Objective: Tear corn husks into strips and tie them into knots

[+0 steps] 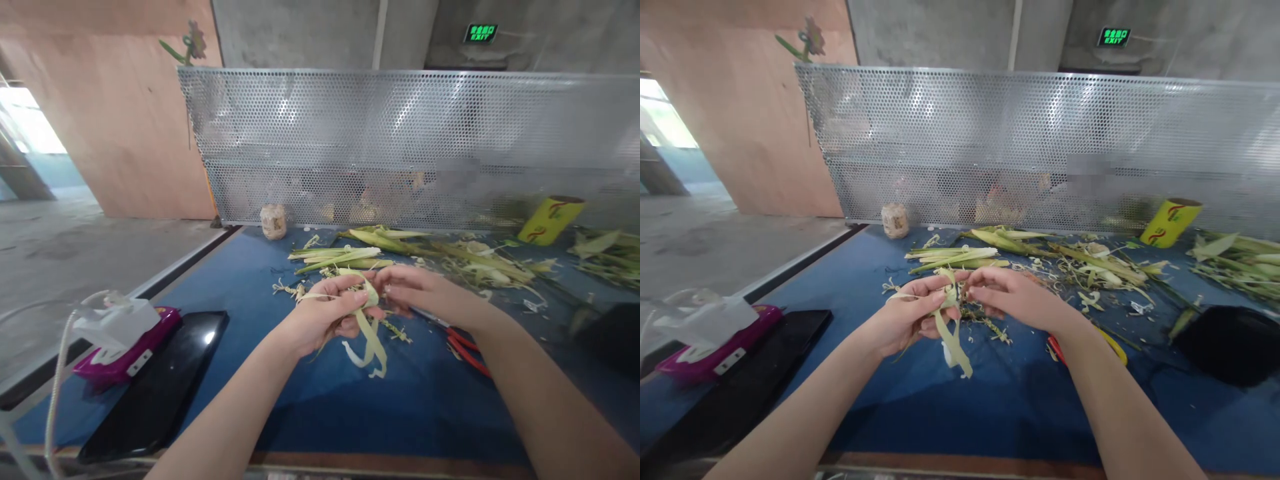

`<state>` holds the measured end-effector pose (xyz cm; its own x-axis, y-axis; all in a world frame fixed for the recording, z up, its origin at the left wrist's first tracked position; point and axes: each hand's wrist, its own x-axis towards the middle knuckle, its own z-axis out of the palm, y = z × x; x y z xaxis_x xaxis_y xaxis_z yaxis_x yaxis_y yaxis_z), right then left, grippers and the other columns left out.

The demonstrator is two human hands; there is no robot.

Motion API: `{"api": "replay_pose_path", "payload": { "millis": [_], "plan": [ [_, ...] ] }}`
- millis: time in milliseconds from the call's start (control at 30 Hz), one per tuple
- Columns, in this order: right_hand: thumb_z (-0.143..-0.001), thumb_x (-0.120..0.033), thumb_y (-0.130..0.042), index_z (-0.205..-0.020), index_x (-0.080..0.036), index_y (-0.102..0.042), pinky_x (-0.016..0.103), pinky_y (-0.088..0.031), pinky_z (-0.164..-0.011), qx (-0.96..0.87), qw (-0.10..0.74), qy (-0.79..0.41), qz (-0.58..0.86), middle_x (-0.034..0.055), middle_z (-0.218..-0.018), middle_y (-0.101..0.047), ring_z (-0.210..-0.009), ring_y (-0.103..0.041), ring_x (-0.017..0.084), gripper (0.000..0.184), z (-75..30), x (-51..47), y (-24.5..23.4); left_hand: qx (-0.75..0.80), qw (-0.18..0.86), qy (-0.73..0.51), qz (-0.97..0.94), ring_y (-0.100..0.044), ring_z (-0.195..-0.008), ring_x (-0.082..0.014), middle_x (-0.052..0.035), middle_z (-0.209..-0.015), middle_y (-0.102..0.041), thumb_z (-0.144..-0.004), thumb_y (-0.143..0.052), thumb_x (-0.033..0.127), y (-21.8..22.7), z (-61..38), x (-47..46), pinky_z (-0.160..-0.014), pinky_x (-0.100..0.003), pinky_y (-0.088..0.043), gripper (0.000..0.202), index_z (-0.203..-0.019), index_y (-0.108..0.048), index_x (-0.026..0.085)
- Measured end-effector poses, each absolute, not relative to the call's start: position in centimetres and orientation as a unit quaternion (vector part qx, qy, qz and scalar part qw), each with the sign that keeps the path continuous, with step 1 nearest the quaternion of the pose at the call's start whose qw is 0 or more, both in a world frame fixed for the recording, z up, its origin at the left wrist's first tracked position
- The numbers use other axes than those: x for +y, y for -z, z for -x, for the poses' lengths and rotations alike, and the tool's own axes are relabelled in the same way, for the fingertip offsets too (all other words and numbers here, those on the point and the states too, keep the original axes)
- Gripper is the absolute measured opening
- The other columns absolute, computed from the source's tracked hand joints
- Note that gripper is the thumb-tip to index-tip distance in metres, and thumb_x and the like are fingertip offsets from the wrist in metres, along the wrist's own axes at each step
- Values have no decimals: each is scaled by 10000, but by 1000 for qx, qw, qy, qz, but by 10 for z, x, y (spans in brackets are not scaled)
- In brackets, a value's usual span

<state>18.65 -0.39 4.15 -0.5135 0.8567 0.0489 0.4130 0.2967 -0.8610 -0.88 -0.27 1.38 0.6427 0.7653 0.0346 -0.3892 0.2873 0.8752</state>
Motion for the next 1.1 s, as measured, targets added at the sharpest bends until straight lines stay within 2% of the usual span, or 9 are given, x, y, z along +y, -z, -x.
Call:
{"api": "replay_pose_path", "payload": {
  "millis": [100, 167, 300, 467, 567, 633, 733, 867, 1100],
  "plan": [
    [-845, -364, -471, -1028, -200, -527, 217, -450, -562, -774, 227, -460, 372, 10, -784, -579, -664, -566, 112, 252, -177, -8, -40, 192, 773, -373, -475, -335, -363, -3, -29, -577, -632, -705, -670, 267, -14, 10, -2, -395, -150, -232, 468, -1156, -556, 213],
    [-834, -352, -496, -1028, -197, -531, 207, -450, -537, -772, 238, -470, 356, 9, -789, -589, -633, -577, 103, 251, -173, -12, -39, 183, 768, -367, -491, -346, -356, -15, -24, -560, -626, -733, -638, 284, -13, 10, -2, -388, -152, -227, 505, -1217, -503, 239],
    [-838, -334, -504, -1069, -186, -532, 190, -428, -489, -767, 253, -467, 359, 1, -746, -589, -537, -536, 73, 276, -171, -13, -37, 187, 742, -390, -513, -411, -425, -37, -32, -641, -636, -742, -630, 253, -13, 11, -1, -415, -160, -251, 507, -1229, -488, 263],
    [-881, -410, -397, -1132, -190, -530, 215, -430, -515, -766, 293, -455, 347, 9, -713, -582, -552, -535, 89, 359, -176, -10, -37, 193, 732, -402, -516, -365, -460, -25, -14, -662, -586, -736, -636, 221, -14, 9, -1, -442, -171, -251, 486, -1205, -511, 238],
    [-800, -410, -543, -1093, -177, -556, 211, -400, -494, -767, 308, -435, 358, -11, -643, -554, -534, -499, 87, 374, -178, -9, -38, 198, 732, -410, -507, -362, -467, -32, 15, -611, -525, -700, -665, 215, -14, 9, -1, -442, -178, -247, 469, -1155, -555, 217],
    [-760, -369, -601, -1000, -171, -589, 212, -396, -508, -764, 325, -404, 384, -21, -620, -532, -554, -495, 90, 311, -178, -11, -39, 205, 734, -406, -504, -373, -469, -38, 6, -631, -541, -687, -673, 230, -14, 8, -1, -439, -182, -249, 457, -1132, -571, 215],
    [-781, -327, -565, -884, -175, -594, 211, -390, -513, -764, 344, -367, 404, -22, -633, -528, -553, -480, 83, 185, -175, -14, -42, 223, 727, -407, -506, -376, -458, -39, -8, -646, -580, -685, -672, 286, -14, 8, 1, -430, -180, -247, 413, -1083, -593, 209],
    [-809, -260, -506, -853, -174, -564, 215, -400, -528, -776, 333, -357, 399, -24, -613, -521, -560, -496, 87, 113, -175, -15, -44, 260, 699, -426, -512, -376, -442, -31, 0, -616, -590, -659, -698, 267, -14, 7, 1, -442, -185, -269, 388, -1027, -615, 182],
    [-840, -263, -470, -874, -175, -527, 219, -375, -467, -740, 367, -376, 420, -71, -476, -414, -434, -416, 73, 110, -195, -5, -43, 260, 691, -407, -538, -404, -420, -25, -14, -619, -602, -647, -706, 196, -14, 6, 0, -434, -195, -260, 408, -1041, -612, 148]
  ]
}}
